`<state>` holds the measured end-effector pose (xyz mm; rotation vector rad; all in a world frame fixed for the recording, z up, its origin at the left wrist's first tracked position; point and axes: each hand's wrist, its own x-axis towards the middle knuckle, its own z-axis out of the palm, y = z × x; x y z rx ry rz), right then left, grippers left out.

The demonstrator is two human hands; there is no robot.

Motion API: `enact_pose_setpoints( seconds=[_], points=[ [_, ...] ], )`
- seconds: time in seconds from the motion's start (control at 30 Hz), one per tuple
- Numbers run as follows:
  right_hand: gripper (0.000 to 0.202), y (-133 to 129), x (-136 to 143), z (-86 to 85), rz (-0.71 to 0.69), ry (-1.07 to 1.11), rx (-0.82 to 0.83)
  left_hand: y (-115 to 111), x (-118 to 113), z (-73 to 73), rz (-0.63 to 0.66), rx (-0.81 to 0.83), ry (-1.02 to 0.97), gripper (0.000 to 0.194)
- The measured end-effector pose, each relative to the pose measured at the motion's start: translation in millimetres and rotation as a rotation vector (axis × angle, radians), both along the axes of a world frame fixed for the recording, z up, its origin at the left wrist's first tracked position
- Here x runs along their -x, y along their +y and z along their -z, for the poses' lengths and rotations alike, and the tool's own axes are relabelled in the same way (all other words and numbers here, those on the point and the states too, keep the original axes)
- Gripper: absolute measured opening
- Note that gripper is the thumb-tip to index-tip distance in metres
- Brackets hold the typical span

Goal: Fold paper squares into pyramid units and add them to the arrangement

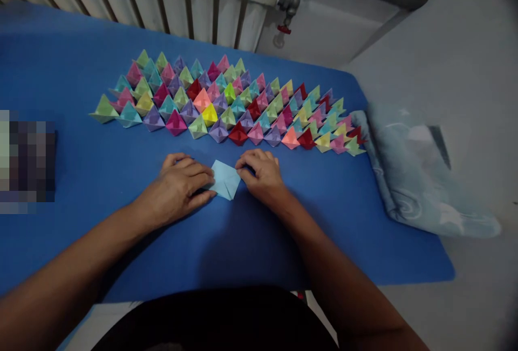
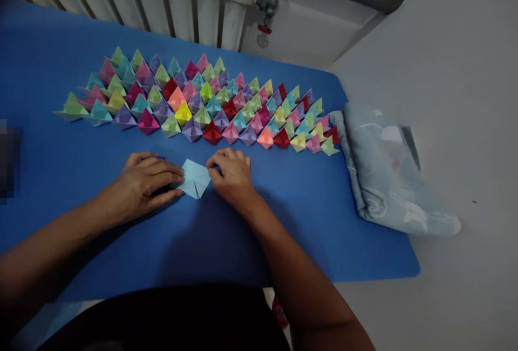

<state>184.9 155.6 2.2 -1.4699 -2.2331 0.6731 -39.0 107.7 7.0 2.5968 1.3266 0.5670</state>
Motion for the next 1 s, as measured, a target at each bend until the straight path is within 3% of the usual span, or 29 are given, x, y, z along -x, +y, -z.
enact_pose_setpoints(
  seconds=[0.1,0.23,0.37,0.6,1.0],
  points=[
    [0.019,-1.9,0.1,0.5,-0.032,-0.026,-0.056,0.7,1.5,2.3,-0.002,-0.003,-0.023,0.022],
    [0.032,-3.2,-0.8,1.5,-0.214,-0.036,-0.176,2.2,0.9,2.1,0.018,-0.021,-0.046,0.022],
    [0.022,-3.7,-1.3,-0.3,-0.343,0.001,-0.149,4.7,0.9,1.6,0.031,-0.023,-0.067,0.022],
    [0.008,-5.4,4.3,-0.5,-0.285,0.004,-0.068,5.0,0.8,2.5,0.015,0.032,-0.074,0.024],
    [0.010,-8.2,12.2,1.2,-0.177,0.002,-0.025,1.2,-2.5,7.2,-0.119,0.037,-0.083,0.026]
  ],
)
